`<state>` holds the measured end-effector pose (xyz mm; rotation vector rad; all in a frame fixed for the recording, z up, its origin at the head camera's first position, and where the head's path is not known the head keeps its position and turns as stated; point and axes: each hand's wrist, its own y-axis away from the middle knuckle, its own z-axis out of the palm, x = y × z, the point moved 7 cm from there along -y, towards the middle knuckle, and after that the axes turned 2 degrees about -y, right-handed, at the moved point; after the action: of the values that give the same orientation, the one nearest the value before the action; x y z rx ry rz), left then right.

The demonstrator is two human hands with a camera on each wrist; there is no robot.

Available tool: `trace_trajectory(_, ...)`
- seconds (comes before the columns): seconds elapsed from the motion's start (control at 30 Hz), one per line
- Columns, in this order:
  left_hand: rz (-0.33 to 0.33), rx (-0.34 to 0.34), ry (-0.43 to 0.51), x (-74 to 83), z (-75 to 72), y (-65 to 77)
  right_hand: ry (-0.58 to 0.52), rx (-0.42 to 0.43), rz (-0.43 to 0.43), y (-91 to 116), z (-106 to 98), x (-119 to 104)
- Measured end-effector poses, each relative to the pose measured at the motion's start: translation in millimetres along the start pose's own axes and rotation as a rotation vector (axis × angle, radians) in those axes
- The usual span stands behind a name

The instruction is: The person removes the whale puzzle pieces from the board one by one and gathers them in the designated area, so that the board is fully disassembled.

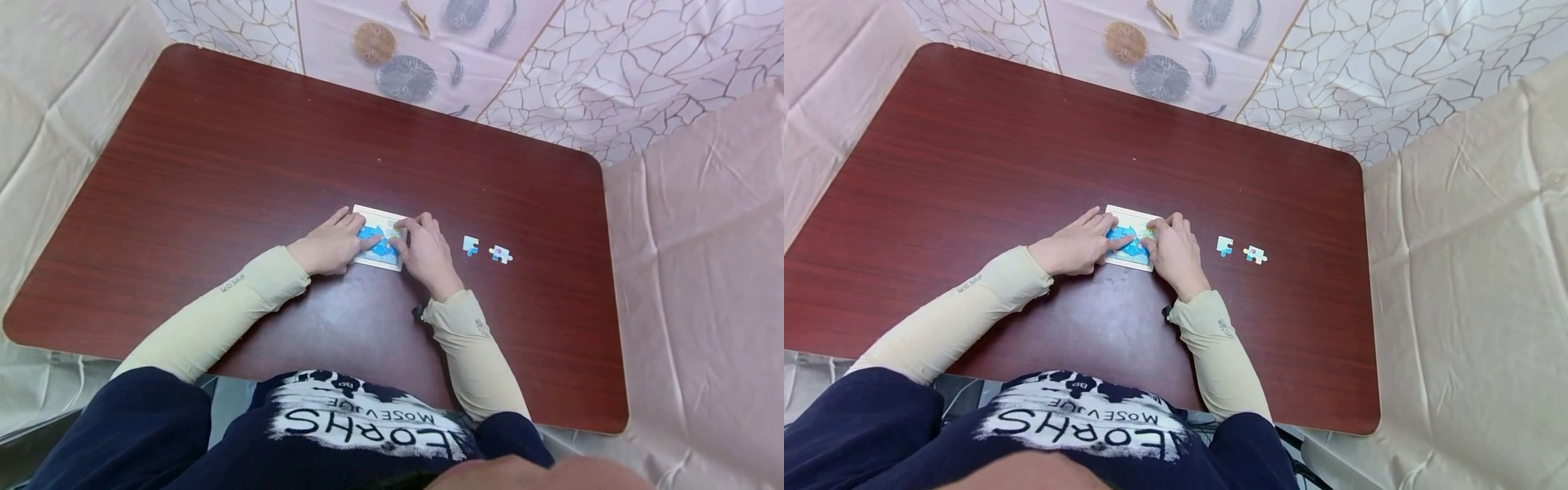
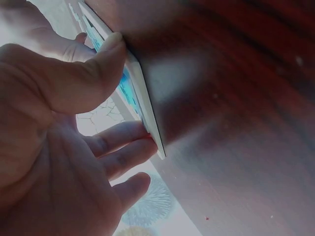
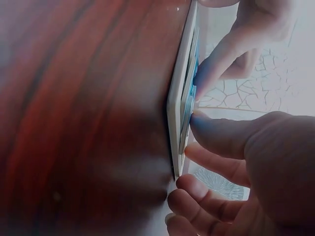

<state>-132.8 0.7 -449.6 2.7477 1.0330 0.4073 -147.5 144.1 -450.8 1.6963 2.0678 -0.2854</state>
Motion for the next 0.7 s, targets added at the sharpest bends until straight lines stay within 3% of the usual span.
trace_trajectory(0.33, 0.000, 0.023, -0.001, -3.5, -1.4, -1.4, -0.040, -0.009, 0.012, -3.0, 0.7, 3.0)
trace_trajectory(0.7, -0.004, 0.015, 0.008, -2.3, 0.9, -0.2, -0.129, -0.126, 0.015, -2.4, 5.1, 4.0)
